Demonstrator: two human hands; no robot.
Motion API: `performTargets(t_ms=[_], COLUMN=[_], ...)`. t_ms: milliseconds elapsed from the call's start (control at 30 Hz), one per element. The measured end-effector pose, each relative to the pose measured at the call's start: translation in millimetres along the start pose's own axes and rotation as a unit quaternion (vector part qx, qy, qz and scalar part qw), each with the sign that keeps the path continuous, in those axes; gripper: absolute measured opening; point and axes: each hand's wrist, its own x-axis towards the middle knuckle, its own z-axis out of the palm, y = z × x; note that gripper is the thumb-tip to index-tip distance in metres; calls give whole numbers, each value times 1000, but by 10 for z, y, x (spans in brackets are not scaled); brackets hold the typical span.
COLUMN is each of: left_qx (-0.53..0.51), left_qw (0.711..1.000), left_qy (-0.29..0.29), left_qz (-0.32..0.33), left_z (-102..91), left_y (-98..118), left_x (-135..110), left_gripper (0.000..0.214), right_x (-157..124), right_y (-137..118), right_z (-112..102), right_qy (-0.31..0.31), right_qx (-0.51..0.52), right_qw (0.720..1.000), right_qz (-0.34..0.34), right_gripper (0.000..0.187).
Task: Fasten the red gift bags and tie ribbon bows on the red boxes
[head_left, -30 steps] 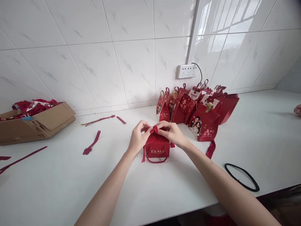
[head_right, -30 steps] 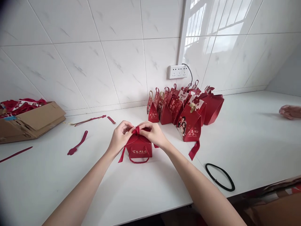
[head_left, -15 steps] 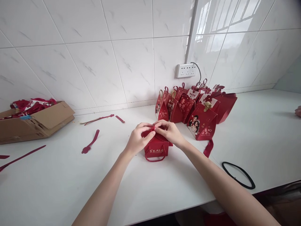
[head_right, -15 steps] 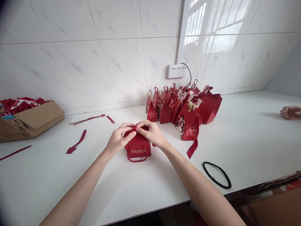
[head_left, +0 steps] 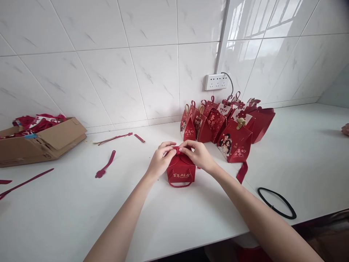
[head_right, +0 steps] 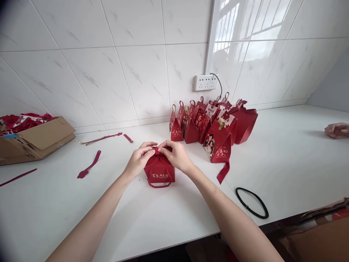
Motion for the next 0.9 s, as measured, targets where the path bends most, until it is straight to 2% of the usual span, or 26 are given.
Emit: performTargets(t_ms=[333,433,500,600,733,900], left_qx=[-56,-63,-83,-134,-179,-198], left_qw=[998,997,995,990,981,974], left_qy=[-12,-36,-47,-34,-3,36], left_qz=[10,1,-13,-39,-76,-107], left_z=[35,33,36,51,79,91], left_y=[-53,-44,-39,-43,-45,-25], left_x=[2,-10,-18,-24,-22,-20], left_gripper=[26,29,30,30,28,28], right_x=[-39,-32,-22,-18,-45,-72], right_y=[7,25,28,10,-54,-88], right_z=[24,11,-8,-52,-147,-263], right_qy=[32,54,51,36,10,-43], right_qx=[-7,26,25,-21,-108,-159], right_qw=[999,997,997,999,988,977], right_qz=[12,43,46,-19,-114,-133], right_gripper=[10,27,22,14,5,7])
